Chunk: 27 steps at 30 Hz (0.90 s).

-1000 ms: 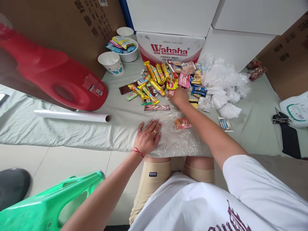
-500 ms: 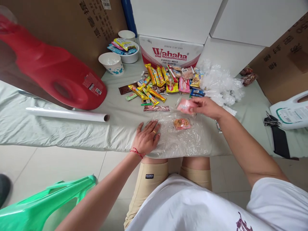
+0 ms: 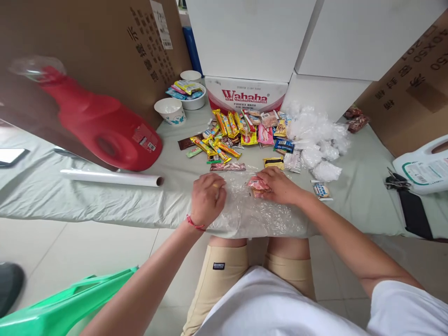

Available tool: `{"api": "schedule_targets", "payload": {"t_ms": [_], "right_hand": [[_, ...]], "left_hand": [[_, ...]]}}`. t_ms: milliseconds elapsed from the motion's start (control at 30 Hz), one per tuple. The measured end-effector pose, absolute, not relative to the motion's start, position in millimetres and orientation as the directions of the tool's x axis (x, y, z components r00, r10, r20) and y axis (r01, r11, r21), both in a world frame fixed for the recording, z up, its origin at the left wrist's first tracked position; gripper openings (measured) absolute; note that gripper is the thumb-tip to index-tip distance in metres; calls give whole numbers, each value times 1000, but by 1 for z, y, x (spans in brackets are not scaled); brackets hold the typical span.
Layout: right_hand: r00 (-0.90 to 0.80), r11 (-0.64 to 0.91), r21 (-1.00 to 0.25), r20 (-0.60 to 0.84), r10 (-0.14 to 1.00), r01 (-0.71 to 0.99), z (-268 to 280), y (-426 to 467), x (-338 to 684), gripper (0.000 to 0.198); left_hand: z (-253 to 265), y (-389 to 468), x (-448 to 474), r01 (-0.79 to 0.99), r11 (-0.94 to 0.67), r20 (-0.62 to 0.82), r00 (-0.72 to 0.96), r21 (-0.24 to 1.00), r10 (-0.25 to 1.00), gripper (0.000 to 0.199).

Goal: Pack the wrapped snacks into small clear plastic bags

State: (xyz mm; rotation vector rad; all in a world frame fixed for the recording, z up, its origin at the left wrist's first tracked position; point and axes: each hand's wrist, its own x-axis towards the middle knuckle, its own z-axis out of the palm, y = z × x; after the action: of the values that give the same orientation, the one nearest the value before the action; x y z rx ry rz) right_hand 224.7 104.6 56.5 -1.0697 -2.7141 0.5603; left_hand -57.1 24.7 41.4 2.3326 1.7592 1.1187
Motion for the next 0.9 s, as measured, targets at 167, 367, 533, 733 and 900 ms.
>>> {"api": "schedule_targets", "payload": {"t_ms": [167,367,533,733,900], "right_hand": [[-677,611,-346,-108,728,712,58,121,215,51],[-802,718,-397,-86,591,572,67,120,220,35],[-762,709,-283,-192,618,646,66,109,220,48],[-723,705,-172,-235,649,688,63,104,215,48],[-727,709,-161,-190,660,686,62,103,222,49]], "left_hand": [[30,61,-22,850,-342,263,251,401,931,32],[-7,68,-19,914,-263,135,232,309,963,46],[-10,62,-20,928,-246,120,221,278,968,49],[-9,63,-18,933,-248,112,226,261,968,51],[-7,61,-17,939,-250,100,232,236,968,52]]}}
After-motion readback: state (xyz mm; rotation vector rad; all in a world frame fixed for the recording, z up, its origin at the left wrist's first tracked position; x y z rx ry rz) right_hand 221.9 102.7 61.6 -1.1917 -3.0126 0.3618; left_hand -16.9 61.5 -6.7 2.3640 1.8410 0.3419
